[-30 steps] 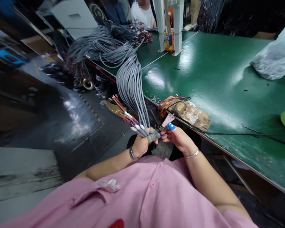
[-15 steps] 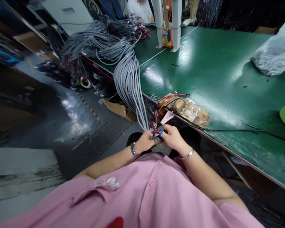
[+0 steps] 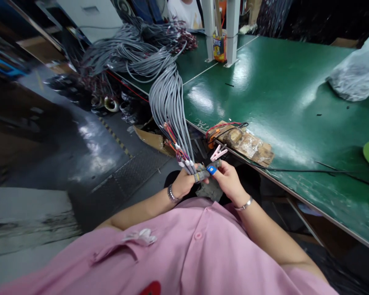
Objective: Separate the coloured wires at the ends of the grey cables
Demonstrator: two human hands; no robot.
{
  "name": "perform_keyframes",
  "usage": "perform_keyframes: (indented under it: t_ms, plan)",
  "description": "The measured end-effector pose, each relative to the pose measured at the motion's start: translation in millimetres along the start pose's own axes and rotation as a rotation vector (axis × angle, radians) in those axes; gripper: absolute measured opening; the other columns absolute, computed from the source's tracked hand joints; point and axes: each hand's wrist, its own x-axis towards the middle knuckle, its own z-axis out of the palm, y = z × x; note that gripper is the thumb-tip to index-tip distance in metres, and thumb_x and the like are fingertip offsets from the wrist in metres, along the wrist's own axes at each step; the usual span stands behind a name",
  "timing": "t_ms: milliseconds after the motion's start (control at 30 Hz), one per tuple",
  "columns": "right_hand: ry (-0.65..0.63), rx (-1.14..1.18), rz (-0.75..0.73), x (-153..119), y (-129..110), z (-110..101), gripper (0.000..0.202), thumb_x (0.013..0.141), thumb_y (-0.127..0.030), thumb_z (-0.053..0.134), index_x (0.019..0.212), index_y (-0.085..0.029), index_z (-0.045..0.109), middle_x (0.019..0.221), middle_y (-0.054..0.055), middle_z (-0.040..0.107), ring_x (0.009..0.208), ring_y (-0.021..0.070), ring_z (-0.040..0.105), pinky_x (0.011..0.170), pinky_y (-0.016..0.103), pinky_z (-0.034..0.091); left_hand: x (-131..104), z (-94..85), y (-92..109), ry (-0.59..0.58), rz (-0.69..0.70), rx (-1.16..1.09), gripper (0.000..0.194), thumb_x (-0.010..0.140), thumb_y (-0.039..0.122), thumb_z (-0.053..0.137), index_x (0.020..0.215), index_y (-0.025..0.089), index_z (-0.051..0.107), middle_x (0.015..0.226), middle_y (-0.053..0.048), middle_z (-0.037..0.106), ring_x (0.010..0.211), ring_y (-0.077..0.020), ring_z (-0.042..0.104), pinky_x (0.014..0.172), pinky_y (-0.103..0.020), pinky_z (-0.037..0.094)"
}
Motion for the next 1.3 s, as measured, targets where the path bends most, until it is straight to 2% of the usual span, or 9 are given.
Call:
perform_keyframes:
  t_ms: [133,333,467,633,733,833,1000,1300]
  plan:
    - [-0.046,-0.040,0.021,5,-3,6,0.027,0.077,-0.045,0.074,0.078,-0.020,0.064,0.064,-0.001,0.064,0.055,0.0132,0.057,0.059,0.029,0.048,-1,-2.8,-1,-0.059,-0.048,-0.023,0.028,0.069,0.039,0.078,0.065,0.013,0.069,0.058,-0.004,0.067,0.055,-0.0125,0.057,0.057,-0.024,0.041]
    - [0.040,-0.028,0.022,6,0,3,0.022,0.078,-0.040,0.074,0.081,-0.019,0.070,0.066,-0.001,0.065,0.058,0.0112,0.054,0.058,0.025,0.044,-3,-3.0,3,0.050,-0.011,-0.068,0.033,0.073,0.041,0.074,0.058,0.013,0.068,0.060,-0.006,0.067,0.058,-0.0127,0.057,0.055,-0.025,0.039]
    - [-0.003,0.177,0.102,6,8,-11,0.026,0.079,-0.042,0.073,0.091,-0.019,0.072,0.076,0.001,0.067,0.066,0.0122,0.058,0.067,0.026,0.049,-4,-1.9,9,0.098,0.000,-0.112,0.032,0.072,0.039,0.074,0.055,0.014,0.066,0.055,-0.005,0.064,0.052,-0.0104,0.051,0.054,-0.025,0.037]
    - [0.072,0.443,0.187,19,10,-26,0.048,0.074,-0.064,0.068,0.088,-0.019,0.072,0.082,0.004,0.069,0.064,0.0118,0.059,0.062,0.026,0.052,-3,0.6,19,0.092,-0.013,-0.227,0.025,0.069,0.034,0.077,0.058,0.013,0.068,0.051,-0.003,0.063,0.048,-0.0101,0.051,0.052,-0.024,0.035]
    - [0.061,0.450,0.152,29,5,-23,0.047,0.075,-0.064,0.067,0.087,-0.019,0.071,0.080,0.004,0.069,0.062,0.0114,0.058,0.059,0.024,0.052,-1,3.0,24,0.050,-0.014,-0.240,0.024,0.070,0.033,0.076,0.059,0.013,0.068,0.050,-0.003,0.062,0.048,-0.0098,0.051,0.051,-0.024,0.033]
    - [0.105,0.408,0.098,36,5,-17,0.048,0.077,-0.065,0.065,0.083,-0.017,0.071,0.074,0.003,0.067,0.060,0.0116,0.057,0.056,0.024,0.050,2,5.2,26,0.009,-0.014,-0.204,0.028,0.073,0.036,0.074,0.058,0.013,0.067,0.051,-0.004,0.062,0.048,-0.0102,0.051,0.051,-0.024,0.033]
    - [0.137,0.519,0.109,39,9,-13,0.047,0.071,-0.064,0.072,0.082,-0.018,0.070,0.074,0.002,0.068,0.060,0.0112,0.057,0.057,0.024,0.050,9,8.3,25,-0.023,-0.028,-0.119,0.032,0.074,0.039,0.073,0.055,0.013,0.067,0.051,-0.004,0.062,0.049,-0.0101,0.050,0.053,-0.025,0.033]
    - [0.165,0.603,0.063,42,11,-10,0.040,0.072,-0.055,0.076,0.082,-0.017,0.070,0.066,-0.001,0.064,0.057,0.0108,0.058,0.057,0.023,0.050,14,11.7,20,-0.002,-0.035,-0.084,0.034,0.074,0.040,0.072,0.054,0.014,0.066,0.050,-0.004,0.062,0.049,-0.0104,0.050,0.054,-0.026,0.034]
